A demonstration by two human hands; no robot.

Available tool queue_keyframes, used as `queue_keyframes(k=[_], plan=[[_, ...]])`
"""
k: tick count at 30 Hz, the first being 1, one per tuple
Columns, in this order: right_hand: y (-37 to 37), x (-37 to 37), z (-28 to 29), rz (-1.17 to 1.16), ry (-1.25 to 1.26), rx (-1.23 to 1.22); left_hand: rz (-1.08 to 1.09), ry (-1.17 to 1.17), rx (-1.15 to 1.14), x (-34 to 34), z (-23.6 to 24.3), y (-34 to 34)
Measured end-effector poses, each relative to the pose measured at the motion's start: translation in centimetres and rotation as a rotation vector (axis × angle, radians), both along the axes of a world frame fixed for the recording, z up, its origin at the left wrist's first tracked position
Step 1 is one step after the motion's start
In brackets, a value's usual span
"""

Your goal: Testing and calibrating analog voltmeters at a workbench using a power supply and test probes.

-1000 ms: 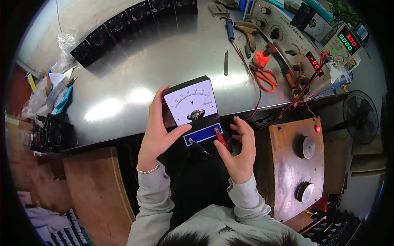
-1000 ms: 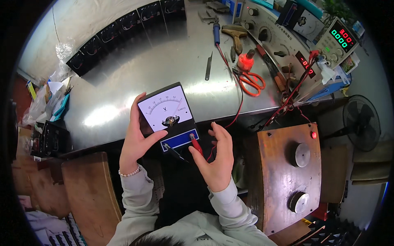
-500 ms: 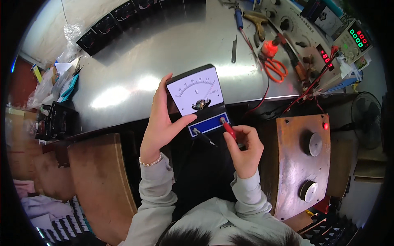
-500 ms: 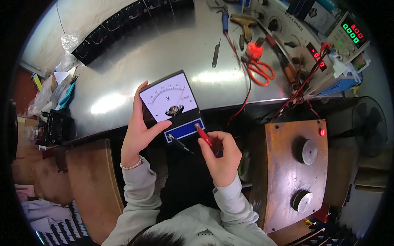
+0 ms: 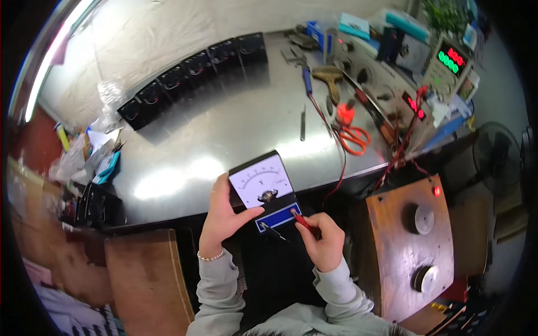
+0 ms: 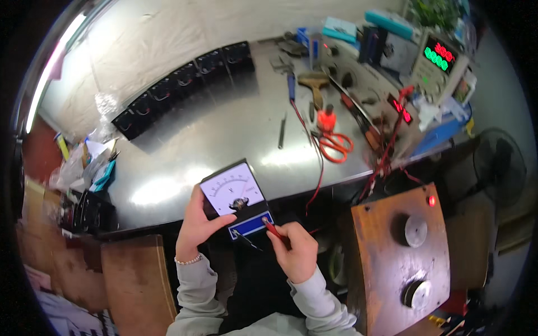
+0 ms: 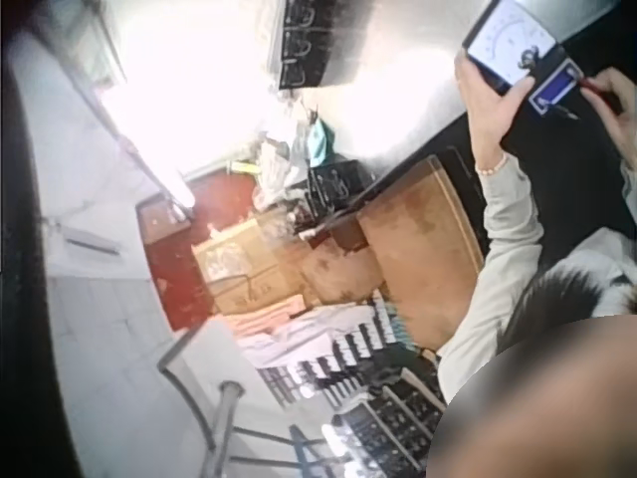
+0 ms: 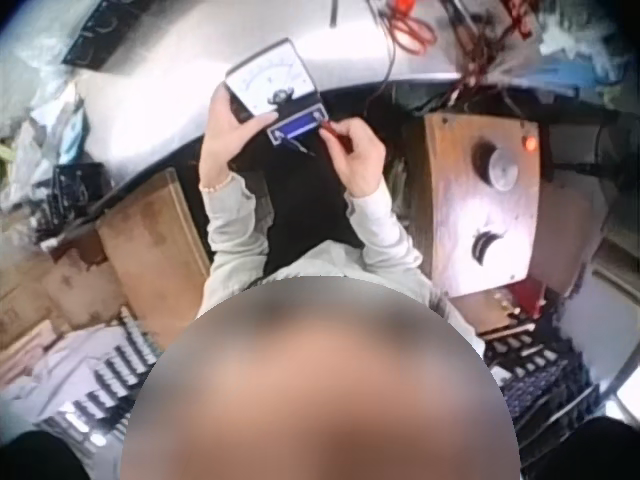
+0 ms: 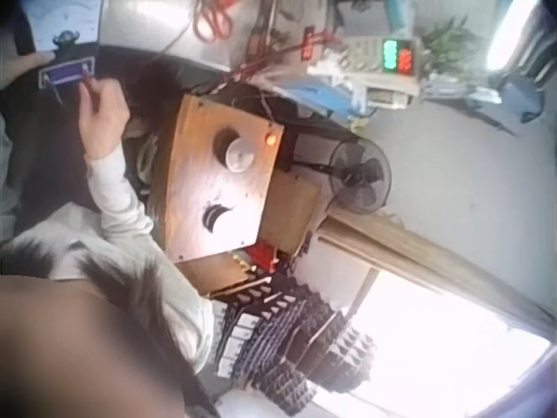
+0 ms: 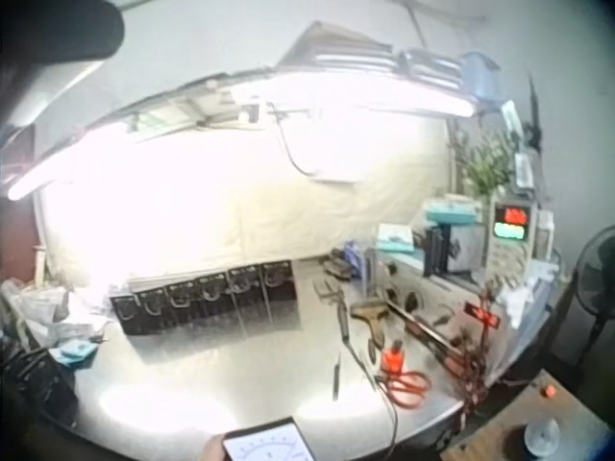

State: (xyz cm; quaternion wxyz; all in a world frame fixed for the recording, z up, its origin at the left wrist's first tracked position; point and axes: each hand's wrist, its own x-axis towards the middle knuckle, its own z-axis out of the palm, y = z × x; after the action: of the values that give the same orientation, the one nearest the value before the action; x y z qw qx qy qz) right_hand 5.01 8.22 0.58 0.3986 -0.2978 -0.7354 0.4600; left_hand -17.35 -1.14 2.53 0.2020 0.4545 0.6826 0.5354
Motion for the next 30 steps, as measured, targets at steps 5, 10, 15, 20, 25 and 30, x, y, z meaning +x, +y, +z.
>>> queue_keyframes(k=[5,10,15,20,25,30], plan=[[-0.3,4.1,0.9,-0.043,0.155,-0.514,0.226,0.431,0.044,1.6,-0.3,-1.4],[-5.1,1.6,0.3,0.352,-0.081,-0.139,0.522,0.318,0.037,8.1,1.8,-7.4],[-7.8,0.7,-0.1,0.727,-0.178,0.019,0.918,0.681,-0.128,10.4,7.0,-21.1],[-8.3,0.5,-3.3,0.569,-0.147,-0.326,1.035,0.851,-0.786,15.5,14.4,-34.8],[-7.1,0.1,-4.8,0.547,-0.104,-0.248,0.950,1.119,-1.071,18.5,14.3,-43.5],[-6.6,0.0,-5.0,0.523,-0.090,-0.240,0.745,0.661,-1.113,19.6,10.1,-49.9]])
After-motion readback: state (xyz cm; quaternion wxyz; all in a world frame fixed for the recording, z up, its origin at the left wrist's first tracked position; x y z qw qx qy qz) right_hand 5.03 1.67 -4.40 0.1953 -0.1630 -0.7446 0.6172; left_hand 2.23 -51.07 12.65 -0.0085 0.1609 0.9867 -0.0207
